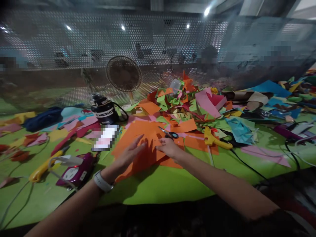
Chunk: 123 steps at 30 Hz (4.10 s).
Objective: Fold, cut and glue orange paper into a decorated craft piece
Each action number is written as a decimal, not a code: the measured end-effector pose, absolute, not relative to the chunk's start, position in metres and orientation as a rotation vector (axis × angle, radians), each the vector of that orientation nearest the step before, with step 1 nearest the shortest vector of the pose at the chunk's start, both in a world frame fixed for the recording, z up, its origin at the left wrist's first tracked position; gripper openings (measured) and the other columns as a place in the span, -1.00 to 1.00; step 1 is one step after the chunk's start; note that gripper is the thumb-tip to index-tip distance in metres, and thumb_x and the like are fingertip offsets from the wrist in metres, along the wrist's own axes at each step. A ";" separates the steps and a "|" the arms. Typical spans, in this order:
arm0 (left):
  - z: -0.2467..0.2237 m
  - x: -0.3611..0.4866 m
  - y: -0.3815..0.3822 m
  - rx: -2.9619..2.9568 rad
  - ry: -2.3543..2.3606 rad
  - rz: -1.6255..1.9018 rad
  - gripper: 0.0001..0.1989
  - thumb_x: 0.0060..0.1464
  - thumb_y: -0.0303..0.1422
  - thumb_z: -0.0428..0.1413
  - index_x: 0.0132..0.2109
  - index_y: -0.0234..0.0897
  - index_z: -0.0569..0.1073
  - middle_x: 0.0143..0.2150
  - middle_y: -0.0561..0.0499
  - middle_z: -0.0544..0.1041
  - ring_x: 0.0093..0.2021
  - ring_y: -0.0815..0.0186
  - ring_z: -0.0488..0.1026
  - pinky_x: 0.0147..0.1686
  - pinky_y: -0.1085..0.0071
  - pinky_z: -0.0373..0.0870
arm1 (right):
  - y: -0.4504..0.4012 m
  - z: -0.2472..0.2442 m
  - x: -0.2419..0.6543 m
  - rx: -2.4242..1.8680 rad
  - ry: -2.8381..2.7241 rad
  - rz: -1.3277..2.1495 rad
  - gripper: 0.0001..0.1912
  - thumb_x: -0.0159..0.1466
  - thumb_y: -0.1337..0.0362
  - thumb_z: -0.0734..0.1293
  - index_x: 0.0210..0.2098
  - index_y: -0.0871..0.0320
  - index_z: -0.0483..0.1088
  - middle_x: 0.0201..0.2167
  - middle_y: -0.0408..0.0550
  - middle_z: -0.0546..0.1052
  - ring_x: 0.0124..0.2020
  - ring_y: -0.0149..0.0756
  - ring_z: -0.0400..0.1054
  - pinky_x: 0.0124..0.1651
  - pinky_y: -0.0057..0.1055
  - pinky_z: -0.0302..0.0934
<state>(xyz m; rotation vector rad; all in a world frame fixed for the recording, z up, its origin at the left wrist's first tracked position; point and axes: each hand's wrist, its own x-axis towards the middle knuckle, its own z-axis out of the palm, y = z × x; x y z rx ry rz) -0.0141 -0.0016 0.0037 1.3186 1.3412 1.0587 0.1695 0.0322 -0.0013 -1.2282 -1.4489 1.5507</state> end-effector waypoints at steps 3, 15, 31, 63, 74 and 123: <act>0.024 -0.028 0.005 1.153 1.297 1.319 -0.66 0.06 -0.16 0.16 -0.02 -0.13 0.54 0.19 -0.09 0.46 0.26 0.08 0.30 0.22 0.14 0.19 | 0.017 0.017 0.179 -1.165 -1.625 1.544 -0.78 0.00 0.23 0.49 -0.37 0.17 0.48 -0.38 -0.12 0.57 -0.24 -0.25 0.47 -0.06 -0.29 0.32; 0.042 -0.063 0.028 0.883 1.189 1.593 -0.65 -0.08 -0.07 0.24 -0.39 -0.31 0.54 -0.22 -0.16 0.64 0.00 0.09 0.50 0.06 0.20 0.33 | 0.002 0.020 0.221 -1.186 -1.324 1.621 -0.67 -0.05 0.15 0.54 -0.34 0.17 0.50 -0.35 -0.08 0.61 -0.28 -0.24 0.52 -0.10 -0.28 0.38; 0.000 -0.008 -0.035 2.466 1.138 0.516 -0.47 -0.05 -0.57 0.04 0.09 -0.20 0.49 0.09 -0.15 0.54 0.04 0.06 0.50 0.03 0.11 0.44 | -0.027 0.014 0.212 -1.371 -0.952 1.774 -0.50 0.11 0.33 0.36 0.06 0.11 0.30 -0.19 -0.03 0.60 -0.26 -0.26 0.51 -0.18 -0.32 0.41; -0.003 -0.017 -0.030 2.127 1.139 0.600 -0.72 0.18 -0.28 0.08 -0.47 -0.16 0.55 0.05 -0.10 0.56 0.06 0.09 0.49 0.10 0.16 0.39 | -0.012 0.004 0.268 -1.324 -2.264 0.728 -0.85 0.30 0.22 0.31 -0.27 0.10 0.51 -0.04 0.06 0.57 0.00 -0.10 0.43 0.05 -0.14 0.31; 0.001 -0.013 -0.031 2.238 1.264 0.543 -0.63 0.23 -0.25 -0.01 -0.54 -0.22 0.39 0.23 -0.14 0.40 0.19 0.09 0.38 0.11 0.14 0.40 | -0.022 0.002 0.251 -0.724 -2.780 0.286 -0.33 0.37 0.01 0.19 0.30 0.32 0.11 0.33 0.15 0.19 0.38 -0.17 -0.06 0.38 -0.14 -0.13; -0.002 -0.012 -0.033 2.274 1.319 0.535 -0.77 0.22 -0.46 0.00 -0.41 -0.21 0.41 0.28 -0.09 0.34 0.25 0.12 0.30 0.13 0.08 0.45 | -0.016 -0.011 0.252 -0.797 -2.850 0.515 -0.19 0.34 -0.13 0.14 0.39 0.22 -0.10 0.36 0.04 0.10 0.41 -0.13 -0.15 0.41 -0.12 -0.20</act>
